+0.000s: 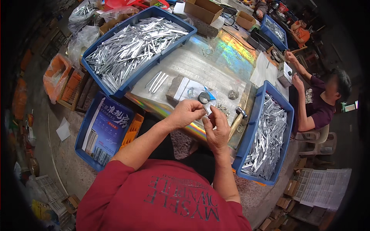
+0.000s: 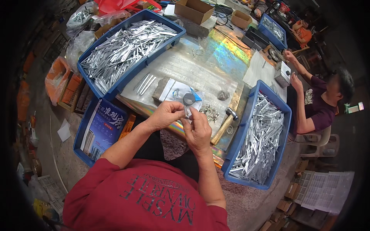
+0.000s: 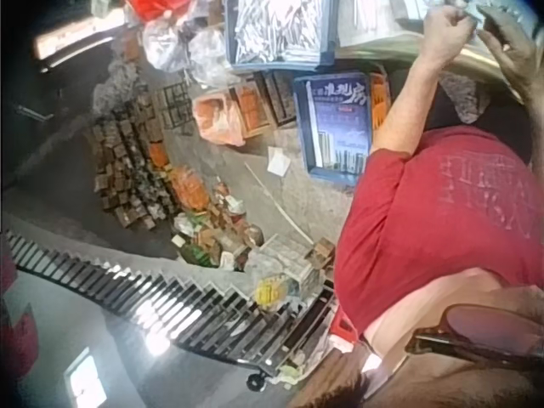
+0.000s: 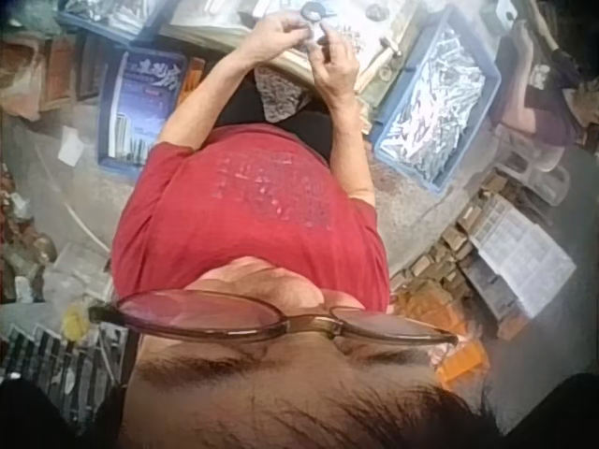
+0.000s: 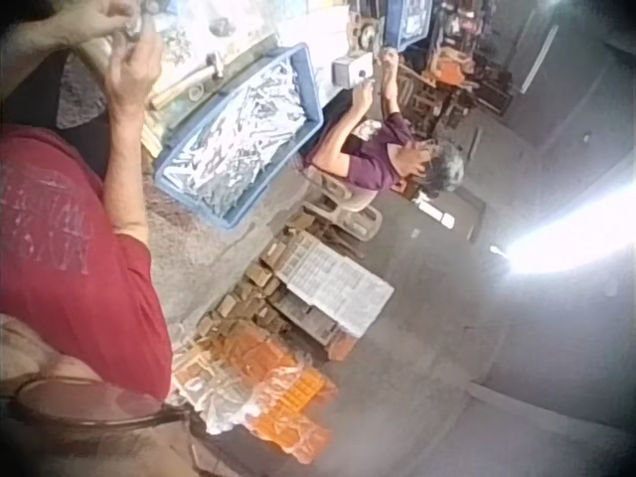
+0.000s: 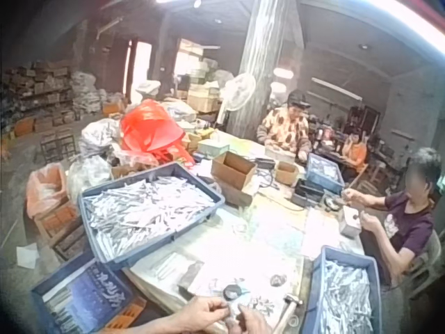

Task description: The person takes metal strips from a bin, attaches small components onto them by hand, and hammers them on a block using a hammer.

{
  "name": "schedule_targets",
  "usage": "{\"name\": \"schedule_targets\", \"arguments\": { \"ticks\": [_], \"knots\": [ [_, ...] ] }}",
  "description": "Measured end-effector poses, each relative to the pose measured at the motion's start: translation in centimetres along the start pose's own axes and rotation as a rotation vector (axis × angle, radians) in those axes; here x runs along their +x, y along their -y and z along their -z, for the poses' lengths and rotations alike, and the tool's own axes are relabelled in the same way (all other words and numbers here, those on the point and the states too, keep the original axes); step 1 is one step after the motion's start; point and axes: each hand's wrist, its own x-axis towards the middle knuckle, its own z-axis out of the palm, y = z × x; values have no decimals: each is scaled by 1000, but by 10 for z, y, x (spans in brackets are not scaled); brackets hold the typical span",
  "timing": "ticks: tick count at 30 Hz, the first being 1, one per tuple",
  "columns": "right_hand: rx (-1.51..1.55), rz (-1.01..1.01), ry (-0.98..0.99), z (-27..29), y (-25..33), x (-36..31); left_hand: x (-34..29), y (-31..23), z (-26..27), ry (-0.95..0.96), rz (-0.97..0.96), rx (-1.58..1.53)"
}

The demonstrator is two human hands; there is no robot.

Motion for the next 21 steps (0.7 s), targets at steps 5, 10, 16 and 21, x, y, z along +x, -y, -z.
{"name": "schedule_targets", "arguments": {
  "ticks": [5, 10, 16, 21],
  "knots": [
    [-40, 200, -3, -9, -4, 5, -13, -6, -1, 70, 34, 169],
    [-102, 227, -55, -13, -8, -9, -24, -5, -2, 23, -193, 551],
    [74, -56, -121, -15, -1, -20, -30, 11, -3, -80, -580, 803],
    [472, -461, -60, -19, -6, -26, -35, 13, 7, -92, -660, 890]
  ]
}}
